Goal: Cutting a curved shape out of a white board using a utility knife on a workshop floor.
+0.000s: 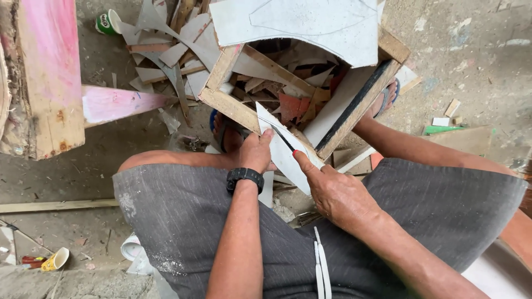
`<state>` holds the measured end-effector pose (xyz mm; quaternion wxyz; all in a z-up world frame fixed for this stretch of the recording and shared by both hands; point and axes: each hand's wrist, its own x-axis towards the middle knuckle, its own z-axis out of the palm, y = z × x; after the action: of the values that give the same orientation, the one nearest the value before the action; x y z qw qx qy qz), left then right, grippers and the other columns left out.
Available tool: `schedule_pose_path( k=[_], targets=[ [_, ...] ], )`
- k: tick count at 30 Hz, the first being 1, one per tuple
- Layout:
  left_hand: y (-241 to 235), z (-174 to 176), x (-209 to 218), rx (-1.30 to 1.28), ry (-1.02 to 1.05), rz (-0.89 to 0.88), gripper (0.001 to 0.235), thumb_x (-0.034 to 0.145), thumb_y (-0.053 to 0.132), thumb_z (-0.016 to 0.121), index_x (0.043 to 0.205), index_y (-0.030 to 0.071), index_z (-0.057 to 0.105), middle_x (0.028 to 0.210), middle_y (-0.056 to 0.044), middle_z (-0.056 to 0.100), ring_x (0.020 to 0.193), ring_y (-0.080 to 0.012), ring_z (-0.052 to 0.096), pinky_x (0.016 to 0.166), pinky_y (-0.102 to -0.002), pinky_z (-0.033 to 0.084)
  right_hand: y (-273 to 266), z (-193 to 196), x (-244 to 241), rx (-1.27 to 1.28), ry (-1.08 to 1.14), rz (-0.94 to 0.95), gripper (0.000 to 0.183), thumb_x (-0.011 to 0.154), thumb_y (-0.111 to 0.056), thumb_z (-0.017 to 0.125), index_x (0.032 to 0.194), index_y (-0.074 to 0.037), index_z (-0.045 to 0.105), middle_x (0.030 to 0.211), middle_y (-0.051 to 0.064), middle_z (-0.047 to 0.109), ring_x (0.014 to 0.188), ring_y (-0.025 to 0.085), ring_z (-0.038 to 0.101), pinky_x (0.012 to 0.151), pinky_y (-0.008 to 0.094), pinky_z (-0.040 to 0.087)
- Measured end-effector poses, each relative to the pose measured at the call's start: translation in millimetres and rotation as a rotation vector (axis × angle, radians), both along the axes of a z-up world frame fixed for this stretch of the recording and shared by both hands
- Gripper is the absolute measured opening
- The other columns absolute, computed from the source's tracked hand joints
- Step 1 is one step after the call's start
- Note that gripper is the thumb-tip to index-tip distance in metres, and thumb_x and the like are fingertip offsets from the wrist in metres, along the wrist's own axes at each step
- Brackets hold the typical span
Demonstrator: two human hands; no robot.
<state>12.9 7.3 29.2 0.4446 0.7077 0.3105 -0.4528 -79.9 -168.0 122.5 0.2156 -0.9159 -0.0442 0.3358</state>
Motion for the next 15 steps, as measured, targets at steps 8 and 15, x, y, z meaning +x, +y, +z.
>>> schedule_pose_path(
  k=[8,15],
  targets=[
    [2.0,-12.9,-9.8,-0.007,-0.053,-0.033,0.056,0.105,0.040,0.048,0.130,-0.009,0.056,0.113,-0.032,0.066,0.086,-0.0433,0.073,0.057,-0.048,0.067,-4.5,-2.4,-3.7,0.014,-0.030,0.001,0.061,0.103,-0.020,0.037,0.163,-0.023,0.029,0.079,0.016,0.069,0.064,0.036,0.076,0.054,0.050,0.064],
    [-0.6,-27.3,-8.9,0.025,-0.053,-0.139,0.053,0.100,0.043,0.058,0.119,-0.007,0.055,0.089,-0.024,0.070,0.057,-0.0340,0.073,0.049,-0.044,0.067,-4.3,-0.2,-2.1,0.020,0.013,-0.030,0.059,0.103,-0.019,0.036,0.162,-0.025,0.030,0.082,0.016,0.070,0.068,0.035,0.077,0.058,0.049,0.066]
  ],
)
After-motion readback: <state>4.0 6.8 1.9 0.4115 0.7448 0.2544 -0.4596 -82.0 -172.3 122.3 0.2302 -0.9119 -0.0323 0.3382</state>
